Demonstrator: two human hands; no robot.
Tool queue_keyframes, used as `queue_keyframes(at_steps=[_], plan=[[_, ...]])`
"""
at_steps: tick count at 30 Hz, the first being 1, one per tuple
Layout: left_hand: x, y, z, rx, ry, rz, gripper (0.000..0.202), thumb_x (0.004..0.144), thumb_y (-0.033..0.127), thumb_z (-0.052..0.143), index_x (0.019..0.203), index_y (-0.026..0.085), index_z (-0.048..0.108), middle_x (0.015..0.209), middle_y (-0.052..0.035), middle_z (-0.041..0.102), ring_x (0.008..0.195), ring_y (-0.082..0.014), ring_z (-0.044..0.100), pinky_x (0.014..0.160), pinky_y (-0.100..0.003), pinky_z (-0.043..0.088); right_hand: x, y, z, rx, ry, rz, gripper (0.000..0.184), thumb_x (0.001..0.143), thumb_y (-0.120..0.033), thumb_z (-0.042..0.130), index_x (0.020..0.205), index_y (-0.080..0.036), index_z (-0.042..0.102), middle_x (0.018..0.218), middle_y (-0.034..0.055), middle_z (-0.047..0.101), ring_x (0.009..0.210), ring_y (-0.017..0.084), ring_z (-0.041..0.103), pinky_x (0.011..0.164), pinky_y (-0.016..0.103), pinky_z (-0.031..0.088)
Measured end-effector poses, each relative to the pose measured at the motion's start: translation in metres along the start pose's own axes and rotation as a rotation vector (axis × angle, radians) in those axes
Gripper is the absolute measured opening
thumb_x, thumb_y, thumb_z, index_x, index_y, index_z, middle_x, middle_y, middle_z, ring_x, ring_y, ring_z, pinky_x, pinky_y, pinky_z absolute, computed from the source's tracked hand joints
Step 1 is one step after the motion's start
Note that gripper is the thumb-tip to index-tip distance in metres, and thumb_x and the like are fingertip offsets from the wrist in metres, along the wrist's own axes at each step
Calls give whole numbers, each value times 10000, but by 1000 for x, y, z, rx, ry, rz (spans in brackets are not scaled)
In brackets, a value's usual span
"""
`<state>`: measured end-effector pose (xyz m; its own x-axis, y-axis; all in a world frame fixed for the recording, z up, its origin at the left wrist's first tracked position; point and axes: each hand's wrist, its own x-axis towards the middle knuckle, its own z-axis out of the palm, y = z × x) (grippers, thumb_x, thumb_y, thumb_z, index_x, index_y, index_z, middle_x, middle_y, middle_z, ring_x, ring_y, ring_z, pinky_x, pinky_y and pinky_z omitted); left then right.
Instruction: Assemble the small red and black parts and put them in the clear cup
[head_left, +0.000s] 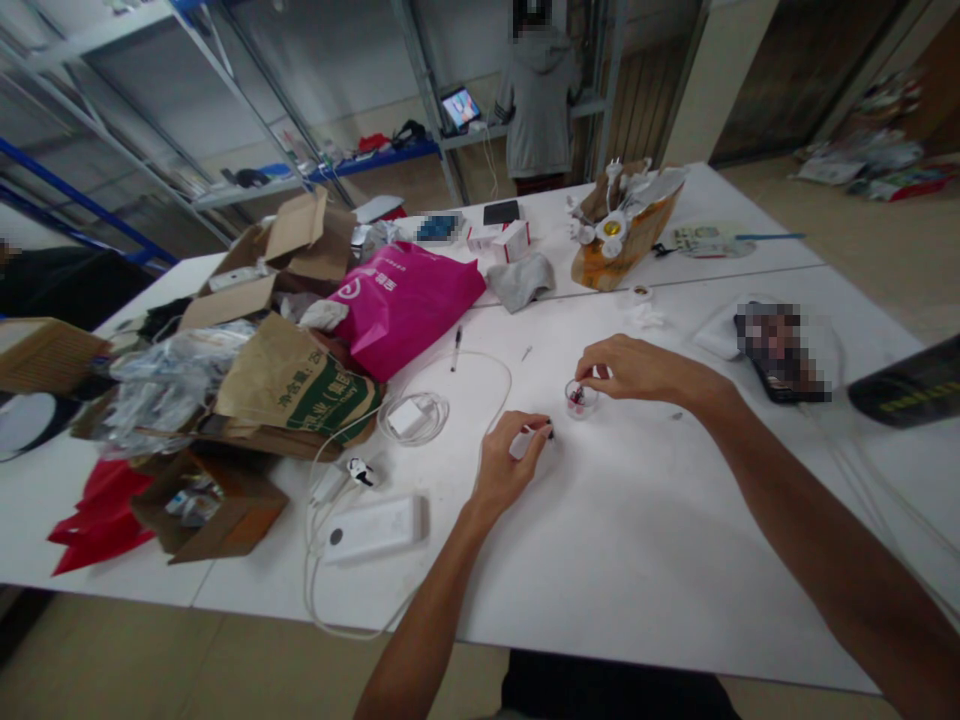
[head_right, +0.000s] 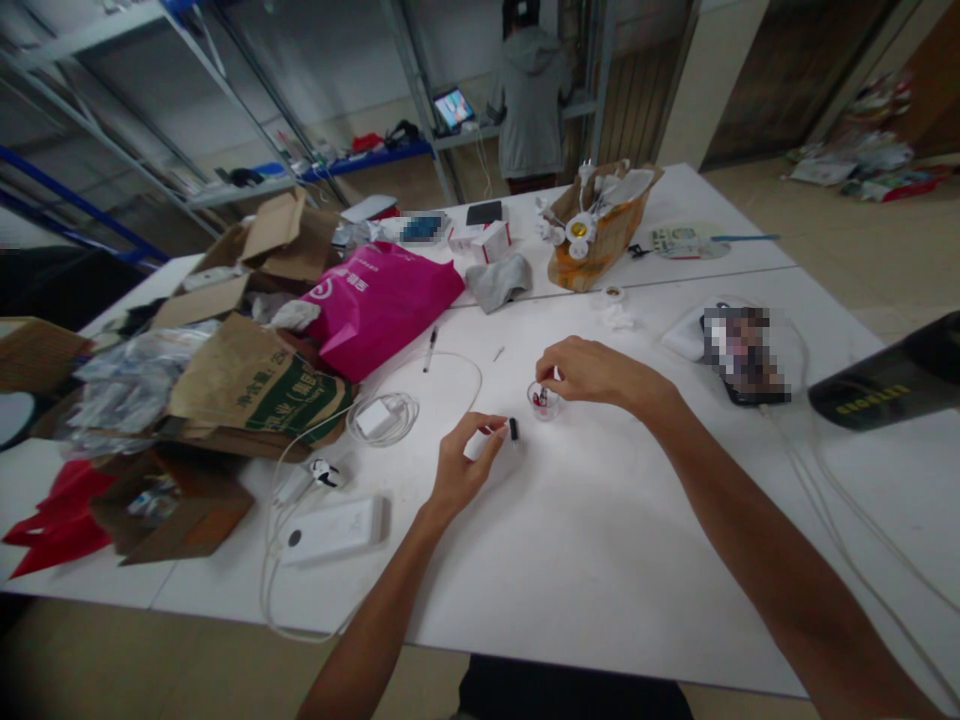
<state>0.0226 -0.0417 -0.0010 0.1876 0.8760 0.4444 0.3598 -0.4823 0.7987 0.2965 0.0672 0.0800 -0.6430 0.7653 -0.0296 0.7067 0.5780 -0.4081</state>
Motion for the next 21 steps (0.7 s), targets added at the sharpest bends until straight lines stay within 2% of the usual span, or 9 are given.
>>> queue_keyframes(at_steps=[8, 10, 12, 14, 17, 21], plan=[[-2, -7, 1, 20, -40, -8, 154, 1109, 341, 715, 1201, 239, 784, 1129, -81, 826, 1041, -228, 751, 935, -405, 620, -3, -3, -8, 24, 13, -4, 237, 925, -196, 666, 1038, -221, 874, 1020, 57, 860, 876, 217, 740, 816, 331, 492], [-2, -15, 1, 77, -75, 7, 197, 1092, 351, 738, 1256, 246, 763, 1205, -95, 809, 1135, -257, 742, 1027, -458, 614, -6, -6, -13, 35, 74, -4, 221, 965, -261, 668, 1040, -220, 872, 1013, 64, 857, 867, 220, 740, 813, 336, 497], [-3, -24, 0, 183, -130, 30, 363, 1040, 388, 810, 1368, 254, 729, 1318, -121, 773, 1240, -302, 709, 1125, -535, 582, -13, -10, -19, 55, 188, -11, 228, 1001, -322, 664, 1039, -220, 865, 1013, 75, 853, 871, 226, 742, 825, 344, 509], [-4, -32, -1, 277, -183, 51, 539, 977, 440, 881, 1453, 262, 699, 1399, -148, 732, 1286, -339, 678, 1144, -584, 573, -25, -12, -24, 88, 324, -18, 240, 1028, -365, 657, 1045, -227, 852, 1026, 86, 849, 875, 235, 739, 845, 359, 525], [-5, -39, -1, 357, -229, 81, 660, 945, 477, 909, 1527, 283, 665, 1465, -166, 692, 1352, -378, 625, 1151, -616, 568, -51, -3, -23, 125, 486, 29, 269, 1060, -433, 639, 1075, -242, 828, 1054, 101, 843, 859, 248, 727, 836, 391, 550], [-7, -40, 0, 414, -262, 101, 673, 982, 494, 866, 1576, 286, 628, 1522, -166, 665, 1402, -394, 571, 1185, -639, 532, -99, 26, 4, 157, 536, 186, 360, 1066, -538, 617, 1140, -240, 805, 1082, 116, 839, 831, 251, 723, 802, 417, 574]])
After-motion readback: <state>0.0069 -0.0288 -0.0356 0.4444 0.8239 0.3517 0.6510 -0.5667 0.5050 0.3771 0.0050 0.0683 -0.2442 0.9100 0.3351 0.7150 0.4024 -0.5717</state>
